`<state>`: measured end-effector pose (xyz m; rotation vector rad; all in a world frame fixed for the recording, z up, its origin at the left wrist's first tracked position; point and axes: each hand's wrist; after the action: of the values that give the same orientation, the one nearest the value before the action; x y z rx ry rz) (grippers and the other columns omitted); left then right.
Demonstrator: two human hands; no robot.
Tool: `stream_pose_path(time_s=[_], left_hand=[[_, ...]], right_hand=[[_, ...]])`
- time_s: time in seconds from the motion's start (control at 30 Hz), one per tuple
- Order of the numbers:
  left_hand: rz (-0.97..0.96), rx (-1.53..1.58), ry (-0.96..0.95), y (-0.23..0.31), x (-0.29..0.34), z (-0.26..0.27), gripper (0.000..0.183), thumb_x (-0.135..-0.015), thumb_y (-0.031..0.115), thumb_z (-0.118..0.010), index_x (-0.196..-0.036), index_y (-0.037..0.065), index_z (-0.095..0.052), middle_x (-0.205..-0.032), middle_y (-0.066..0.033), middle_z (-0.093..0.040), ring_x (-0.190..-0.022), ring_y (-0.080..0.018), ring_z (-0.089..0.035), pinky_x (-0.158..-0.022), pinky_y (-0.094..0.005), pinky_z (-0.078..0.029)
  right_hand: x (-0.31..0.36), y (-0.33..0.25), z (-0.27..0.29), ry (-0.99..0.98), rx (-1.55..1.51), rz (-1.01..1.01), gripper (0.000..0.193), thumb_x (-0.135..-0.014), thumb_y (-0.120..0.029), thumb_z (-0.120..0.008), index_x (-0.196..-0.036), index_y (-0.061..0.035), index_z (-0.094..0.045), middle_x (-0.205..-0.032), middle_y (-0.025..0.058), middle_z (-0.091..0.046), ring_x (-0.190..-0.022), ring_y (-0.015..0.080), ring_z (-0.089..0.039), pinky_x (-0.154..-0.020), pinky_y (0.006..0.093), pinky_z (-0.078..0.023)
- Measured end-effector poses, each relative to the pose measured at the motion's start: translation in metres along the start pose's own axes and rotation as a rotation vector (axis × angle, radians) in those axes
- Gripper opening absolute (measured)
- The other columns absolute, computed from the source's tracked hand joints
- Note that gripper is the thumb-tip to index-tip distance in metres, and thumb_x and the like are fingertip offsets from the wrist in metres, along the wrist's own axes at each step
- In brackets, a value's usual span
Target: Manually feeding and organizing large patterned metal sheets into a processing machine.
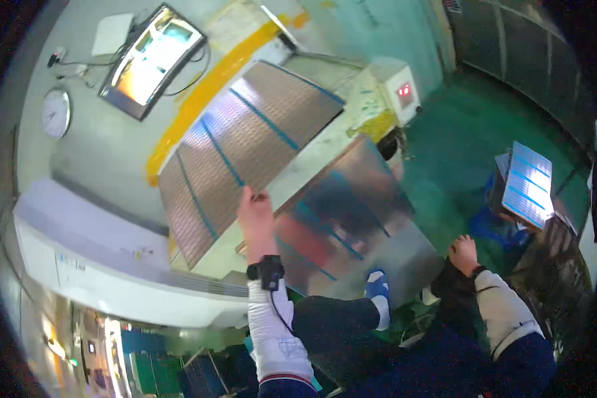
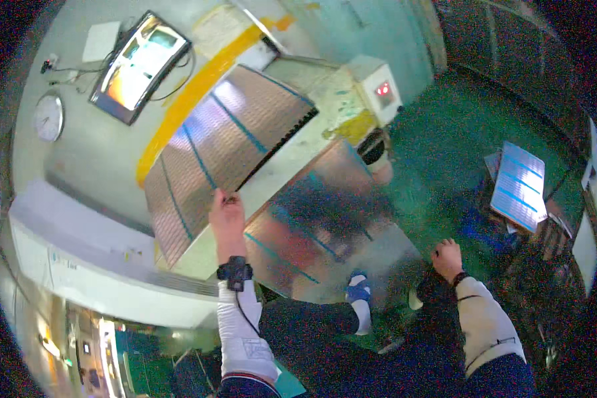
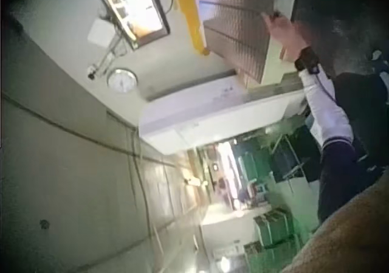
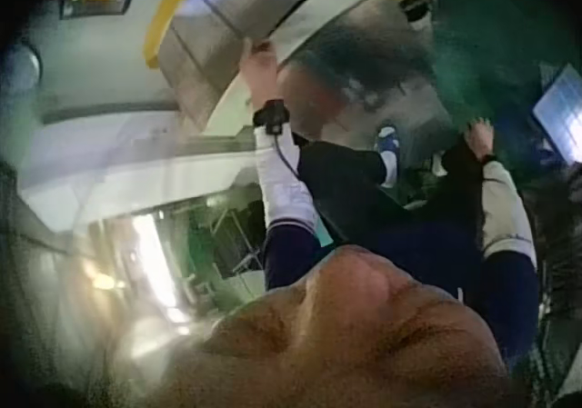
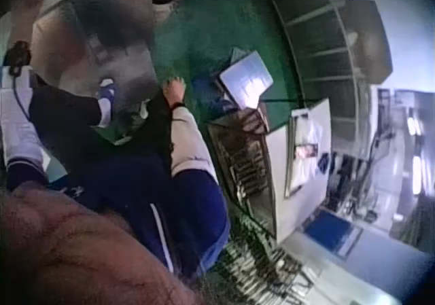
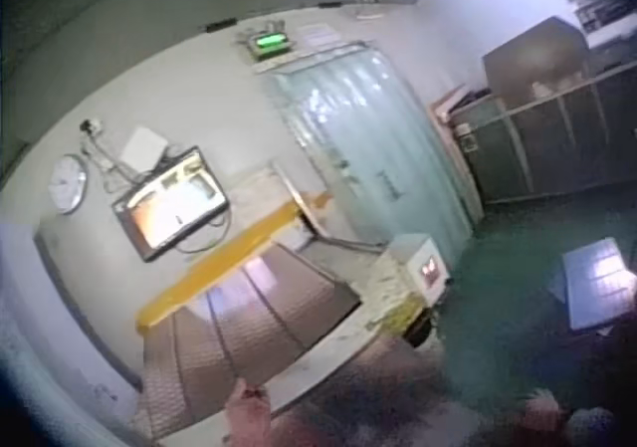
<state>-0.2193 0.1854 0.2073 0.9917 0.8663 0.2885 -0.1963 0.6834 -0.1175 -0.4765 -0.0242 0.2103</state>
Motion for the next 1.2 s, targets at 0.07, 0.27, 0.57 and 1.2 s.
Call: stream_pose_path(time_s=[0.07, 0.27, 0.57, 1.2], left_hand=[[0.243, 0.614, 0.017, 0.000, 0.003, -0.009, 0.012, -0.090, 0.016, -0.059, -0.088, 0.004, -0.058, -0.085, -0.0078, -0.062, -0.078, -0.0198, -0.057, -0.074, -0.0317, -0.047], [0.541, 1.110, 0.071, 0.002, 0.021, -0.018, 0.012, -0.087, 0.012, -0.062, -0.091, 0.004, -0.055, -0.090, -0.0059, -0.058, -0.082, -0.0193, -0.055, -0.076, -0.0338, -0.049], [0.748, 1.153, 0.120, -0.007, 0.039, -0.044, 0.012, -0.089, 0.011, -0.059, -0.095, 0.002, -0.053, -0.094, -0.0079, -0.056, -0.085, -0.0208, -0.054, -0.078, -0.0355, -0.051], [0.278, 0.323, -0.165, -0.021, 0.040, -0.037, 0.009, -0.087, 0.014, -0.057, -0.093, 0.007, -0.055, -0.088, -0.0078, -0.057, -0.078, -0.0220, -0.055, -0.076, -0.0377, -0.050]], right_hand=[[0.001, 0.003, -0.006, 0.017, -0.017, 0.015, 0.023, -0.075, -0.025, -0.062, -0.076, -0.0025, -0.064, -0.098, 0.0156, -0.058, -0.100, 0.0341, -0.050, -0.084, 0.0455, -0.042], [0.004, 0.004, 0.000, 0.075, 0.007, 0.050, 0.018, -0.073, -0.019, -0.061, -0.077, -0.0021, -0.063, -0.089, 0.0138, -0.056, -0.095, 0.0335, -0.049, -0.082, 0.0440, -0.041], [-0.003, 0.014, -0.010, 0.105, 0.037, 0.062, 0.017, -0.074, -0.019, -0.061, -0.077, -0.0032, -0.065, -0.089, 0.0127, -0.057, -0.095, 0.0326, -0.050, -0.081, 0.0436, -0.041], [-0.005, 0.016, -0.020, 0.082, 0.017, 0.095, 0.016, -0.070, -0.018, -0.060, -0.074, -0.0033, -0.065, -0.081, 0.0138, -0.059, -0.090, 0.0334, -0.052, -0.078, 0.0459, -0.042]])
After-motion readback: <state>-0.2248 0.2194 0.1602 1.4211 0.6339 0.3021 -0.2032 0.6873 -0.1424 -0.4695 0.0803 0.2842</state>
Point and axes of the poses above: each hand's wrist, its own x-axis away from the middle knuckle, its own z-axis out of the back of the hand, y = z × x
